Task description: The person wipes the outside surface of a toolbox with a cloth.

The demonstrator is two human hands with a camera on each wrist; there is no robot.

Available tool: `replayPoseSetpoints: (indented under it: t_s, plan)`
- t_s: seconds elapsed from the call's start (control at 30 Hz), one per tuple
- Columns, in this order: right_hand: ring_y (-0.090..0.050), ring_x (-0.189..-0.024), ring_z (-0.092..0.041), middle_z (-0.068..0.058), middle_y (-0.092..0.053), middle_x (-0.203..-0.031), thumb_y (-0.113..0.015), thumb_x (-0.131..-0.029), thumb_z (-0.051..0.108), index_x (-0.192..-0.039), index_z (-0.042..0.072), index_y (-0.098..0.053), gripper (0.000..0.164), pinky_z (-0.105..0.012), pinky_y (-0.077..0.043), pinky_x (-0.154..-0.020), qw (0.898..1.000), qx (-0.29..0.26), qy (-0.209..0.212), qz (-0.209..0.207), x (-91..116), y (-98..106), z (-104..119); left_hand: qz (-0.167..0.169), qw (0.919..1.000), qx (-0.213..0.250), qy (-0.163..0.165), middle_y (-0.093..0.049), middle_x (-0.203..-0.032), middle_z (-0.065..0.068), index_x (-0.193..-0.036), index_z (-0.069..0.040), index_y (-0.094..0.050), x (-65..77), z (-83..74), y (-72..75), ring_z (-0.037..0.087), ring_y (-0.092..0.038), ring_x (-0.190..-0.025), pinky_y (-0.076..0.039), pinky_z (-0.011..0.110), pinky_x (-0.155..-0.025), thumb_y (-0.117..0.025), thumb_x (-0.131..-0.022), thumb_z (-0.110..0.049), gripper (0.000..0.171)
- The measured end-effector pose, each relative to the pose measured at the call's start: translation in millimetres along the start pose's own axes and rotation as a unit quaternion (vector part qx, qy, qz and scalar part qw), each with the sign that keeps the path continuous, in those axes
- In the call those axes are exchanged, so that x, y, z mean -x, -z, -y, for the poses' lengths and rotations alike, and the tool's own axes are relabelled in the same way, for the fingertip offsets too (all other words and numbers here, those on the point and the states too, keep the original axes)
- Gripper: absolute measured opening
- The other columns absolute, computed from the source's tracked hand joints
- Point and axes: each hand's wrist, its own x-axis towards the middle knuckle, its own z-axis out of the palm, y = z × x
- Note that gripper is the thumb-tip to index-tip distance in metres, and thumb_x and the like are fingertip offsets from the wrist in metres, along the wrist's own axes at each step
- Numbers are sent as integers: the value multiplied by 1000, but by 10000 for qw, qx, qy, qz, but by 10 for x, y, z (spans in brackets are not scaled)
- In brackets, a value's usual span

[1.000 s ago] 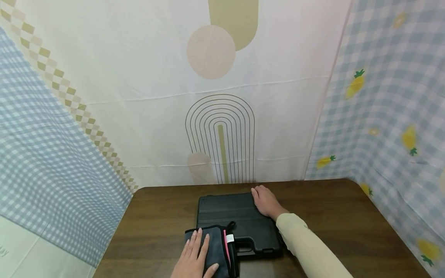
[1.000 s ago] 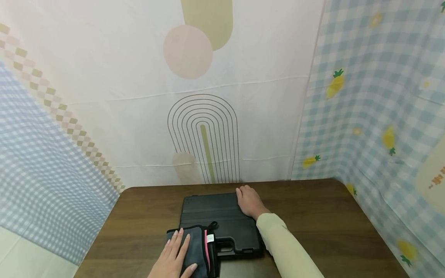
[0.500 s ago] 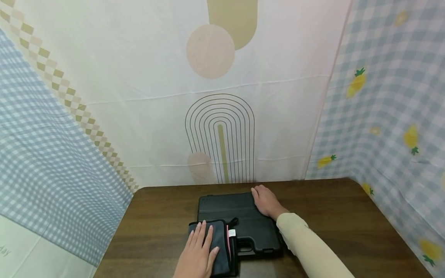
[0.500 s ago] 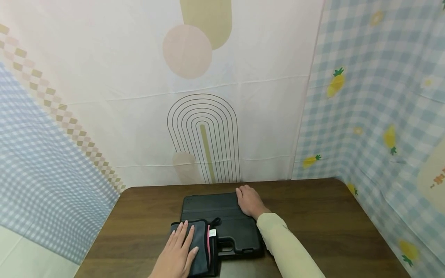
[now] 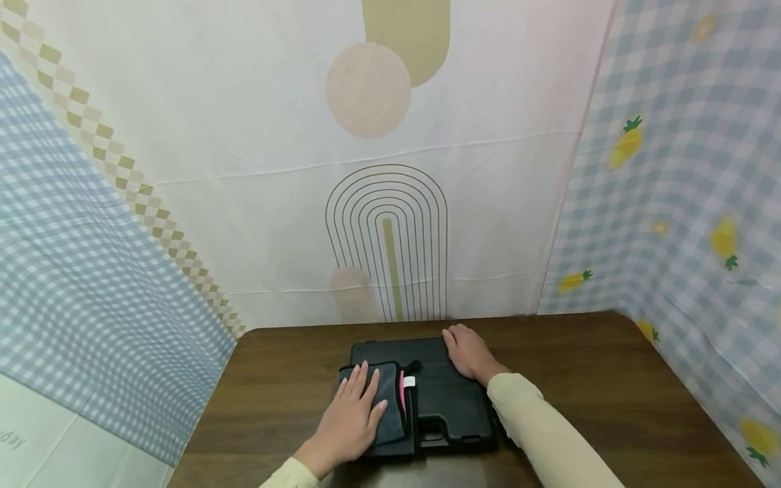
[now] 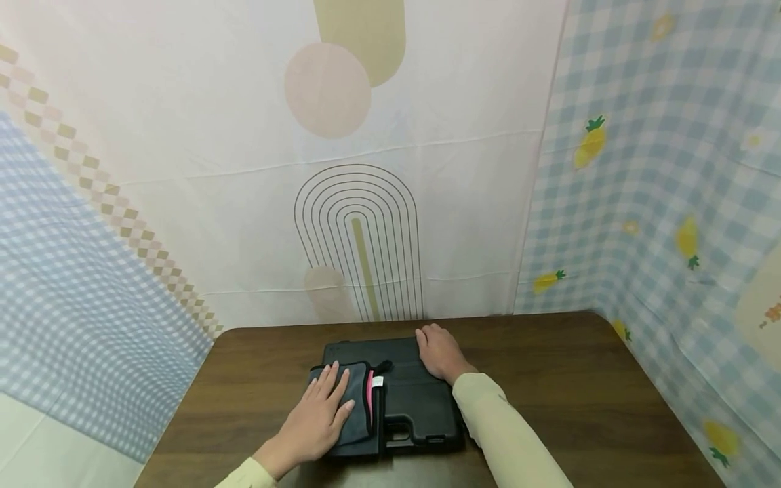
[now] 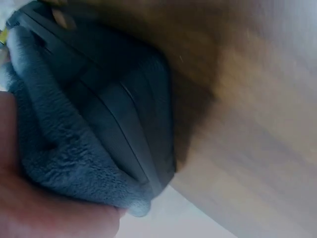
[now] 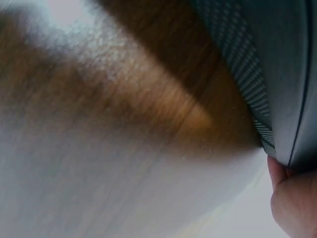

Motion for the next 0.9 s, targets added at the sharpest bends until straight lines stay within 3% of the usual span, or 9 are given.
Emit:
replayPoseSetpoints:
  t_s: [0.17,0.6,0.9]
  plan:
    - [-65,-125,-37,-16,-68,-131,-38,-118,32,-128,5,-70,43,-56,-51,-109,10000,51,42,-4,-12,14,-15,-61,9999,-124,-88,-25,-176,26,-167,-5,-35,-219,113,5,46,-26,-164,-29,67,-128,-33,-117,-48,66]
    - [-66,-119,-36,-14,-68,-124,-40,-117,29,-124,5,-70,39,-55,-52,-106,9998,181,76,31,-26,39,-45,206,9990,-400,-19,-20,-177,26,-169,-6,-30,-749,215,103,43,-20,-167,-25,60,-133,-36,-117,-42,63]
    - [-66,-118,-36,-14,-68,-123,-40,-117,29,-124,5,-70,39,-56,-52,-106,9997,168,193,9,-10,1,-34,24,9994,-355,-8,-24,-176,27,-169,-6,-31,-848,306,58,45,-21,-166,-22,64,-133,-30,-117,-48,67]
